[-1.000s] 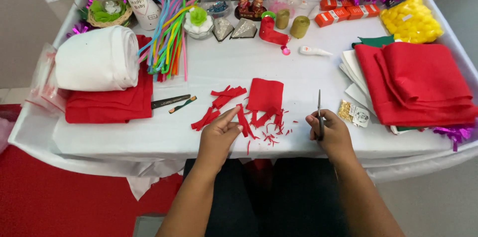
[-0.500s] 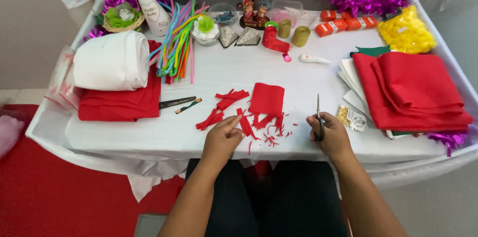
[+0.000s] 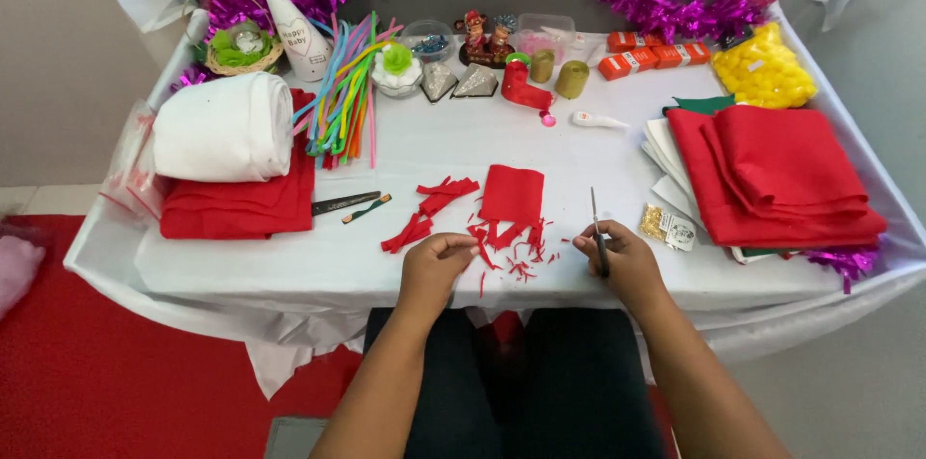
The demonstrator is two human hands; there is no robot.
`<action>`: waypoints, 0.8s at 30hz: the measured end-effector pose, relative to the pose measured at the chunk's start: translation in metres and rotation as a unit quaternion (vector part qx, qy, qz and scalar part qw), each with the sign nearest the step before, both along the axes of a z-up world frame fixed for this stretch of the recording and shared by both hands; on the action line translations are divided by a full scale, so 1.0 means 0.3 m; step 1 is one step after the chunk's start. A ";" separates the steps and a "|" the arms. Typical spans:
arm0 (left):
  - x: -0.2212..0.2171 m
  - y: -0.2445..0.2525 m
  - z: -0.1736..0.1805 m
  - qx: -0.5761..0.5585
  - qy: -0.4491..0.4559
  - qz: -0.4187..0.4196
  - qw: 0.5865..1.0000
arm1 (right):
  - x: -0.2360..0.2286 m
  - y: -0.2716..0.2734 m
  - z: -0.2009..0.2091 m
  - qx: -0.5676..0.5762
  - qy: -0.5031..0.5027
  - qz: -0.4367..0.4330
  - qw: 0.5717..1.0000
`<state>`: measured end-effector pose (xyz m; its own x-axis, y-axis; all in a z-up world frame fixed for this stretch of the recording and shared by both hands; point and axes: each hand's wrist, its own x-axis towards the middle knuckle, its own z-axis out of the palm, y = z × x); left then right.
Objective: Using scissors to cut a piece of red fabric into thin, fringe-like strips as part of a handicraft project.
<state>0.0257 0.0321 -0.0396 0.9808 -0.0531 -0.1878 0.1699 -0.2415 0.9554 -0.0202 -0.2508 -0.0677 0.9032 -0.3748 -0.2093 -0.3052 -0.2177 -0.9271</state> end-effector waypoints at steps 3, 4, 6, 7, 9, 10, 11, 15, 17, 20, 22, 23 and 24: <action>0.015 0.007 -0.010 -0.085 0.012 -0.007 0.996 | -0.013 -0.020 -0.016 -0.031 -0.002 0.028 0.999; 0.017 -0.002 -0.005 -0.086 0.012 -0.008 0.996 | -0.009 -0.017 -0.007 -0.032 -0.003 0.027 0.999; 0.005 -0.013 -0.003 -0.181 0.012 -0.045 0.982 | -0.020 -0.004 0.001 -0.012 -0.009 0.049 0.999; 0.004 -0.028 0.003 -0.179 0.015 -0.046 0.983 | -0.022 -0.005 -0.004 -0.010 -0.006 0.047 0.999; 0.005 -0.061 0.018 -0.196 0.012 -0.073 0.978 | -0.021 -0.008 -0.010 -0.052 0.010 0.081 0.995; 0.010 -0.071 -0.017 -0.195 0.014 -0.076 0.978 | -0.043 0.003 -0.002 -0.051 0.011 0.077 0.996; 0.020 -0.079 -0.050 -0.169 -0.013 -0.095 0.981 | -0.054 0.016 0.008 -0.058 0.029 0.100 0.993; 0.018 -0.064 -0.051 -0.174 -0.025 -0.130 0.976 | -0.140 0.150 0.089 -0.009 0.061 0.102 0.993; 0.042 -0.069 -0.108 -0.175 -0.016 -0.104 0.979 | -0.163 0.200 0.045 0.013 0.044 0.076 0.996; 0.037 -0.065 -0.061 -0.155 0.022 -0.074 0.985 | -0.240 0.288 -0.048 0.064 0.008 0.025 0.998; 0.025 -0.072 0.000 -0.135 0.049 -0.073 0.987 | -0.271 0.318 -0.129 0.093 -0.014 -0.004 0.996; 0.016 -0.078 0.021 -0.093 0.049 -0.061 0.993 | -0.275 0.322 -0.175 0.091 -0.017 -0.001 0.996; 0.009 -0.084 0.042 -0.051 0.048 -0.049 0.996 | -0.278 0.327 -0.221 0.089 -0.021 0.001 0.996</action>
<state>0.0282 0.0069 -0.0271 0.9475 -0.1716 -0.2699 0.2429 -0.1633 0.9562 -0.1037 -0.1527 -0.1340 0.9134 -0.3325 -0.2348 -0.2655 -0.0493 -0.9629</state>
